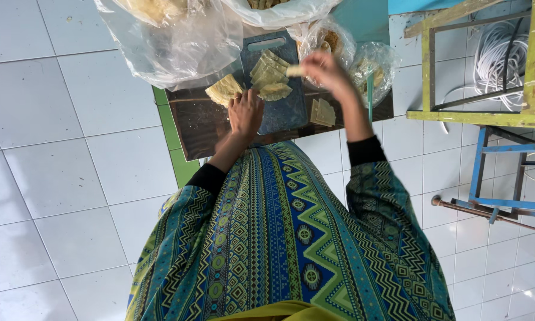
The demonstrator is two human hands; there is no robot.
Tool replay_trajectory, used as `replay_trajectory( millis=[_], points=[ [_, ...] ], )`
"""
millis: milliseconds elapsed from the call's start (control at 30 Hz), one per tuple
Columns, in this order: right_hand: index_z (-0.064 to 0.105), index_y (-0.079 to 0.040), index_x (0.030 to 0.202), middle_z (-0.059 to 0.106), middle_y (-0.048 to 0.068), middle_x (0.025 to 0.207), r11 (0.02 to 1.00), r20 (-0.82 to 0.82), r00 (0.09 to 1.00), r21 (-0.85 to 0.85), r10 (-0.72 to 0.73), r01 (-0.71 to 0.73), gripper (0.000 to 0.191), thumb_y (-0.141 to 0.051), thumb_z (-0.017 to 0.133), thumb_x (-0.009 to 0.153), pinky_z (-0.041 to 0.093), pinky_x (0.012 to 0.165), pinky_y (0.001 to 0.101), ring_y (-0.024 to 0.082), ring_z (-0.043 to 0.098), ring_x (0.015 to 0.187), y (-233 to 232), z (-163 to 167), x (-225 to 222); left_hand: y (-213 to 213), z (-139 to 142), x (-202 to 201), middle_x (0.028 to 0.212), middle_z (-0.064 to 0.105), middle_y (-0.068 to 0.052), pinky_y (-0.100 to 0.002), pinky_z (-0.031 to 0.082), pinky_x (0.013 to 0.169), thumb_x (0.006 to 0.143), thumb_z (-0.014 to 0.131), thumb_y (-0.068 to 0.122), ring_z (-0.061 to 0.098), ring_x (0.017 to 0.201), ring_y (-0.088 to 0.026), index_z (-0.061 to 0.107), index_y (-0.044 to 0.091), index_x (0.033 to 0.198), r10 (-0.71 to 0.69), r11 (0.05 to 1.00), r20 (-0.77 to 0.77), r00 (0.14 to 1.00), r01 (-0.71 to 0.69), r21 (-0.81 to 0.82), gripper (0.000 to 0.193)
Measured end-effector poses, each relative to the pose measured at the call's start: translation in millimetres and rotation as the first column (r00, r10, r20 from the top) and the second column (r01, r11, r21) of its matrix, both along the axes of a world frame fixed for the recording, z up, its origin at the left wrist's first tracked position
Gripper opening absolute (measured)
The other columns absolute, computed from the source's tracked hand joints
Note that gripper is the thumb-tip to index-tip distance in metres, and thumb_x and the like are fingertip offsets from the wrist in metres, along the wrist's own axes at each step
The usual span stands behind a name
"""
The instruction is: The person sits at a table and uses a green plastic scraper to cut a flattened sheet of dough into triangular pieces on a cutting board. They then fold the dough triangles by hand into filled, layered shapes and set the finished pieces on the board, working one piece at a time.
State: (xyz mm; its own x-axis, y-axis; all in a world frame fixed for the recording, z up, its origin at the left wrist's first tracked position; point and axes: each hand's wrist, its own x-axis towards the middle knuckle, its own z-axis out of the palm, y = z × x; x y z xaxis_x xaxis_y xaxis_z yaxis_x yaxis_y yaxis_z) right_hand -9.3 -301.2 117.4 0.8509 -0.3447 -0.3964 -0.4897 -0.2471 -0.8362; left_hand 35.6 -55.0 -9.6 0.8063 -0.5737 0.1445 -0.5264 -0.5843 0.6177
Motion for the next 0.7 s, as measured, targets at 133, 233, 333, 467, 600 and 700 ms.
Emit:
replay_trajectory(
  millis=[133,233,333,467,600,700],
  points=[
    [0.062,-0.01,0.127,0.079,0.005,0.108,0.982,0.539,0.825,0.029,-0.171,0.185,0.025,-0.019,0.072,0.106,0.058,0.073,0.0242,0.01,0.07,0.087,-30.6,38.6,27.5,-23.0,4.4,9.8,0.113,0.065,-0.013,-0.047,0.043,0.089,0.091,0.071,0.034,0.057,0.11,-0.033,0.063,0.009,0.111,0.046,0.996,0.131,0.99,-0.056,0.072,0.033],
    [0.061,-0.011,0.125,0.077,0.003,0.111,0.929,0.536,0.834,-0.224,-0.134,0.293,0.026,-0.022,0.073,0.104,0.06,0.072,0.0258,0.01,0.073,0.092,-20.3,22.0,24.0,-29.1,6.8,9.4,0.115,0.065,-0.012,-0.046,0.044,0.092,0.09,0.071,0.03,0.057,0.114,-0.032,0.063,0.01,0.107,0.01,0.985,0.084,0.996,-0.024,0.172,0.027],
    [0.067,-0.009,0.115,0.074,0.007,0.103,0.83,0.517,0.855,-0.492,0.037,0.262,0.019,-0.017,0.077,0.1,0.059,0.084,0.0347,0.019,0.073,0.096,2.1,-12.8,-5.2,-32.3,11.1,6.9,0.107,0.068,-0.011,-0.047,0.045,0.091,0.092,0.071,0.025,0.059,0.109,-0.032,0.062,0.012,0.1,0.018,0.996,0.014,1.0,-0.019,0.084,0.017],
    [0.062,-0.008,0.106,0.062,0.012,0.099,0.481,0.338,0.941,-0.826,0.007,0.293,0.027,-0.018,0.082,0.091,0.048,0.084,0.0461,0.032,0.06,0.095,4.5,-33.5,-33.7,-37.8,13.5,3.0,0.095,0.069,-0.013,-0.049,0.05,0.085,0.093,0.07,0.016,0.063,0.094,-0.037,0.055,0.008,0.1,-0.057,0.965,-0.13,0.99,0.021,-0.261,0.019],
    [0.064,-0.013,0.101,0.063,0.012,0.099,0.327,0.212,0.974,-0.917,-0.083,0.227,0.028,-0.018,0.084,0.082,0.045,0.083,0.0495,0.036,0.06,0.101,5.3,-36.9,-44.6,-57.1,17.1,1.0,0.085,0.066,-0.014,-0.042,0.055,0.071,0.086,0.075,0.013,0.069,0.077,-0.032,0.051,0.004,0.098,-0.114,0.89,-0.402,0.909,-0.086,-0.448,0.028],
    [0.064,-0.013,0.102,0.067,0.008,0.098,0.357,0.229,0.967,-0.899,-0.112,0.254,0.028,-0.015,0.084,0.081,0.047,0.082,0.0494,0.034,0.064,0.099,6.7,-34.5,-43.7,-71.6,23.3,4.0,0.084,0.069,-0.013,-0.036,0.057,0.068,0.085,0.078,0.011,0.072,0.074,-0.027,0.051,0.002,0.1,-0.169,0.866,-0.463,0.87,-0.094,-0.492,0.032]
  ],
)
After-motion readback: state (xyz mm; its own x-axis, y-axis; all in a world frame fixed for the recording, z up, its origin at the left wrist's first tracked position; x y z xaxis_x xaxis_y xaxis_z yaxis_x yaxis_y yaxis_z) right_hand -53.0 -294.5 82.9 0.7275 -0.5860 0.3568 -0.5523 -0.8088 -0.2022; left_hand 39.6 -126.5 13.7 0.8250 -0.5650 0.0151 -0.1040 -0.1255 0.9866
